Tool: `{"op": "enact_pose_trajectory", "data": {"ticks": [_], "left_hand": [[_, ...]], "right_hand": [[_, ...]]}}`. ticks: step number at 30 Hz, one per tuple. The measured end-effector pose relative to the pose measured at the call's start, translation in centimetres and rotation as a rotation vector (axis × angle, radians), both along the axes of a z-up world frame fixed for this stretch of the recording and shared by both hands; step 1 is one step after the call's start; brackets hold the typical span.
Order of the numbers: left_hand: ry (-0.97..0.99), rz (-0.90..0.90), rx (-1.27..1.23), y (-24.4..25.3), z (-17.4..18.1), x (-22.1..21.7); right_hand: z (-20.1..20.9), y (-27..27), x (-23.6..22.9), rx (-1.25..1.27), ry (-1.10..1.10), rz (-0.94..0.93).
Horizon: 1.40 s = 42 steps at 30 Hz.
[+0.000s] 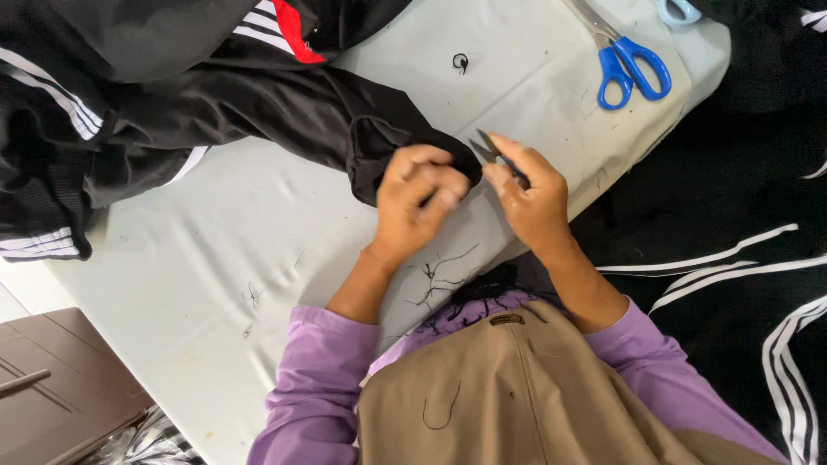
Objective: The person trims loose threads from black garments using a thread nipper and cuts fabric with scissors on a table.
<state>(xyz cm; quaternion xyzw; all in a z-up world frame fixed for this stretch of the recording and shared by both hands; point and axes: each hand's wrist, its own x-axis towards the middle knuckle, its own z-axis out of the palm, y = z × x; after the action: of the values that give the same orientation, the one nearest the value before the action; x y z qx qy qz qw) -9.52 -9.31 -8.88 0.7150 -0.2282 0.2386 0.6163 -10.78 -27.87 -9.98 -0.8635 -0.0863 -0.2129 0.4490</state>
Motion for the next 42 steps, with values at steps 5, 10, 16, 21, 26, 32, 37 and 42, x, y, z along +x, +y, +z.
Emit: {"op": "enact_pose_trajectory", "data": {"ticks": [5,10,16,21,26,32,37,42], "left_hand": [[-0.057,-0.642,0.179,-1.9,3.0,-7.4],[-0.061,0.111,0.299,4.4,4.1,0.6],[0.09,0.456,0.509,8.0,2.2,1.2],[-0.128,0.253,0.48,4.5,2.0,-3.5],[0.528,0.057,0.379,2.4,-0.2,-3.3],[0.624,0.198,0.537,1.9,0.8,-0.9],[0.714,0.154,0.17,3.1,2.9,2.0],[0.642,0.054,-0.622,7.4,5.1,3.9]], "right_hand": [[0.6,-1.4,0.4,0.543,0.359,-0.015],[-1.0,-0.3,1.3,0.326,0.464,0.022],[-0.1,1.5,5.7,0.078,0.219,-0.049],[4.1,2.2,9.3,0.363,0.034,0.187],[2.2,0.8,14.9,0.285,0.363,0.138],[5.6,-3.3,15.9,-0.079,0.328,0.112],[2.0,-3.7,15.5,-0.295,0.488,0.243],[-5.6,-1.0,16.9,-0.446,0.071,0.318]]}}
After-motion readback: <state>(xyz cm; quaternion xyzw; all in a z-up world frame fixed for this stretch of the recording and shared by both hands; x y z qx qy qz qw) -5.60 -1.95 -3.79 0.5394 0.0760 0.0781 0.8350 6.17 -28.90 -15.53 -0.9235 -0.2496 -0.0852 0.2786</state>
